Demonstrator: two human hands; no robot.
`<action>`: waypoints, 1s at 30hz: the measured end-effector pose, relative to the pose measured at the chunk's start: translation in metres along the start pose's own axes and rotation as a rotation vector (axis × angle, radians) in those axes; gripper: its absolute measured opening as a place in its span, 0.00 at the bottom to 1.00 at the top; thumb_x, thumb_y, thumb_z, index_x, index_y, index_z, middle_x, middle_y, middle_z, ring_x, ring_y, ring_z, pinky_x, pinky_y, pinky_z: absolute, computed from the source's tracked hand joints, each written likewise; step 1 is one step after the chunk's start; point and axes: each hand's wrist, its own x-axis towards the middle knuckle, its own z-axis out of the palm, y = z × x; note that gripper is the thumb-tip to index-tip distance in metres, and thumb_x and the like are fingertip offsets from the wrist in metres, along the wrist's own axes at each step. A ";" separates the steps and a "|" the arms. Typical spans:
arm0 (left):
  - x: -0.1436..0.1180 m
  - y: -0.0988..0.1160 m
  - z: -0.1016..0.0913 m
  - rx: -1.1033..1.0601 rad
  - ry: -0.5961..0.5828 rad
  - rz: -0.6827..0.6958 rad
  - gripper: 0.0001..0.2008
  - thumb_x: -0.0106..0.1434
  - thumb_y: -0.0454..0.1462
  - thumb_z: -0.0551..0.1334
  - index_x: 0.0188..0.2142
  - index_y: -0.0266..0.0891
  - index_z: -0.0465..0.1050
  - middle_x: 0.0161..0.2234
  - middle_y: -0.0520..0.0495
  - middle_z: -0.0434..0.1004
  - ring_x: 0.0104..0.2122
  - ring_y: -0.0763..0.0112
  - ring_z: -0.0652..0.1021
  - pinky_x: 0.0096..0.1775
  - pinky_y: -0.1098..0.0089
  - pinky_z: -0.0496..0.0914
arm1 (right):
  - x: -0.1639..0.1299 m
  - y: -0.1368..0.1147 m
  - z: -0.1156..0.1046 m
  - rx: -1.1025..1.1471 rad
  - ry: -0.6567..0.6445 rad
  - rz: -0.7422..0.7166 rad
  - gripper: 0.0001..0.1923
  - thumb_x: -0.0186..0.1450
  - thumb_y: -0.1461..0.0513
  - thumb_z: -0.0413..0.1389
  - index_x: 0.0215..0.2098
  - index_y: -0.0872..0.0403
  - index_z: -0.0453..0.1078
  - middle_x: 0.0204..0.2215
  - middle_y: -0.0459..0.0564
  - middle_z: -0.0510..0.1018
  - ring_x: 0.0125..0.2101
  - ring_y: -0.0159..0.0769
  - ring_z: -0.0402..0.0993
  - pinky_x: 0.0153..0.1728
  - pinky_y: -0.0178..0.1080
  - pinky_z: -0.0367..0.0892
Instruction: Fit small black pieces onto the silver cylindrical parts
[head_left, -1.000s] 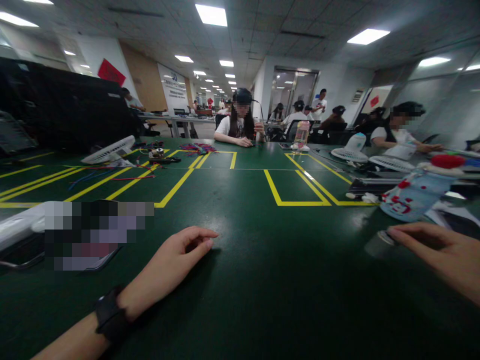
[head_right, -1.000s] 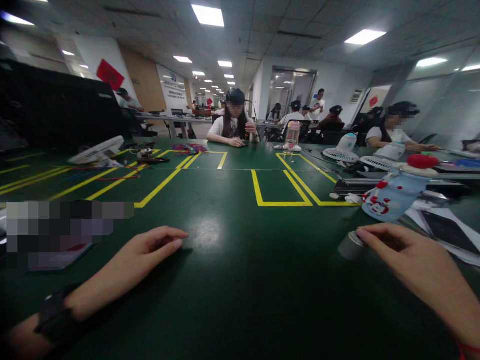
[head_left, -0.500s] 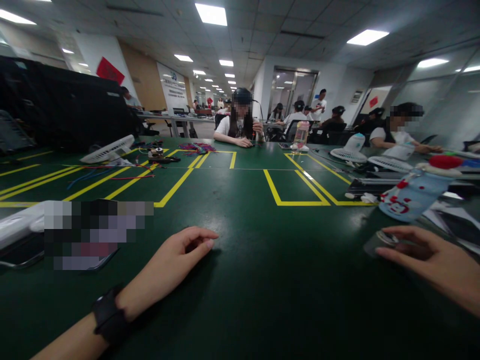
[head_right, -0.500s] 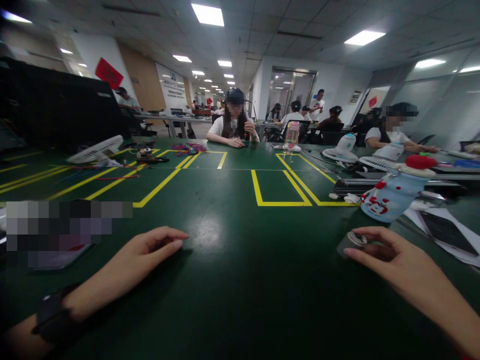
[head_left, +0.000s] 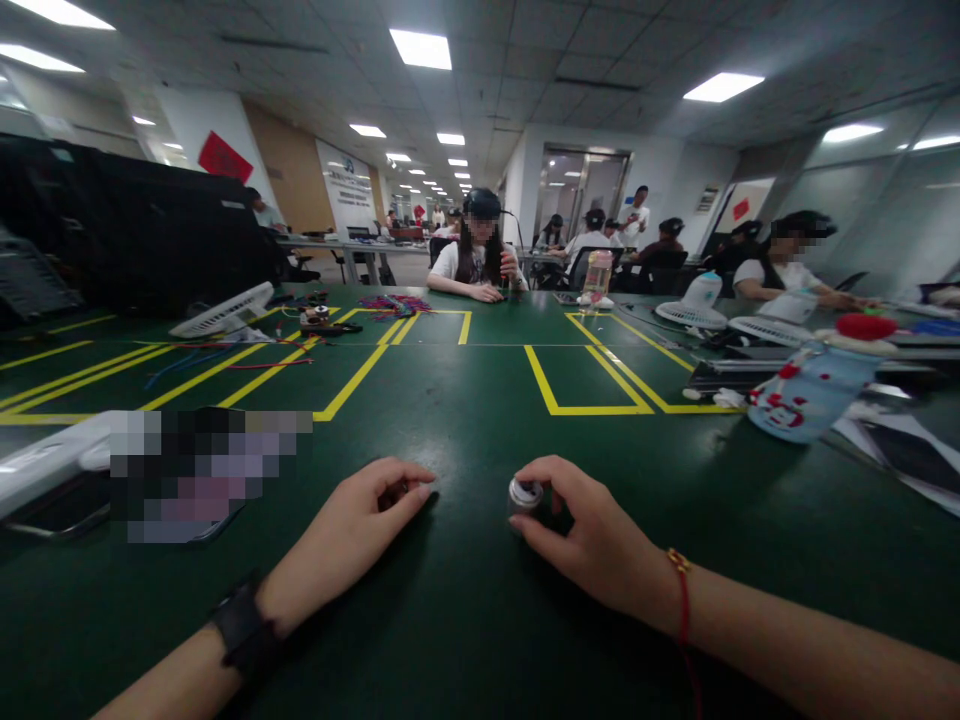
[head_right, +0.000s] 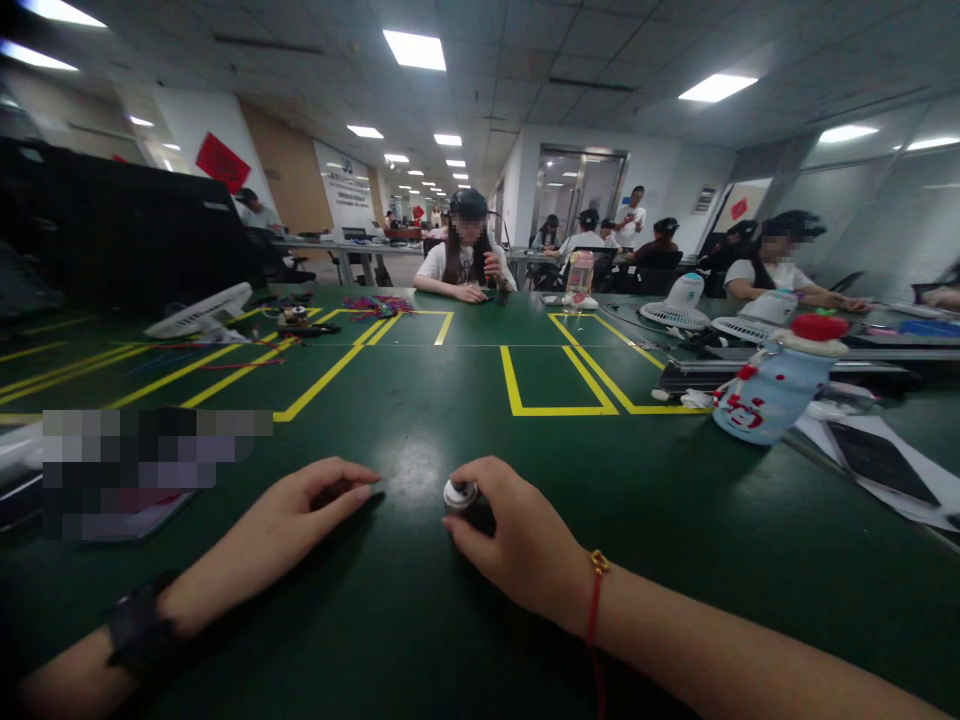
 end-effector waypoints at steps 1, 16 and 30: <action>0.000 0.004 0.002 0.006 0.020 0.012 0.15 0.64 0.47 0.55 0.44 0.44 0.74 0.38 0.48 0.77 0.36 0.62 0.76 0.38 0.64 0.70 | -0.001 0.001 0.004 0.017 0.009 0.014 0.20 0.60 0.57 0.57 0.49 0.49 0.61 0.43 0.45 0.71 0.38 0.28 0.68 0.38 0.34 0.67; 0.010 0.080 0.033 -0.149 0.113 0.293 0.07 0.63 0.37 0.60 0.34 0.44 0.78 0.36 0.51 0.77 0.38 0.68 0.75 0.41 0.67 0.69 | -0.001 0.009 0.006 0.158 0.010 0.058 0.28 0.56 0.58 0.62 0.51 0.49 0.58 0.39 0.43 0.72 0.34 0.26 0.68 0.35 0.32 0.66; 0.009 0.036 0.039 0.077 -0.053 0.184 0.08 0.60 0.44 0.62 0.35 0.52 0.80 0.45 0.50 0.74 0.46 0.58 0.72 0.48 0.56 0.64 | -0.008 0.007 0.003 0.013 0.027 -0.016 0.25 0.58 0.61 0.57 0.54 0.49 0.59 0.49 0.47 0.69 0.47 0.32 0.67 0.50 0.38 0.64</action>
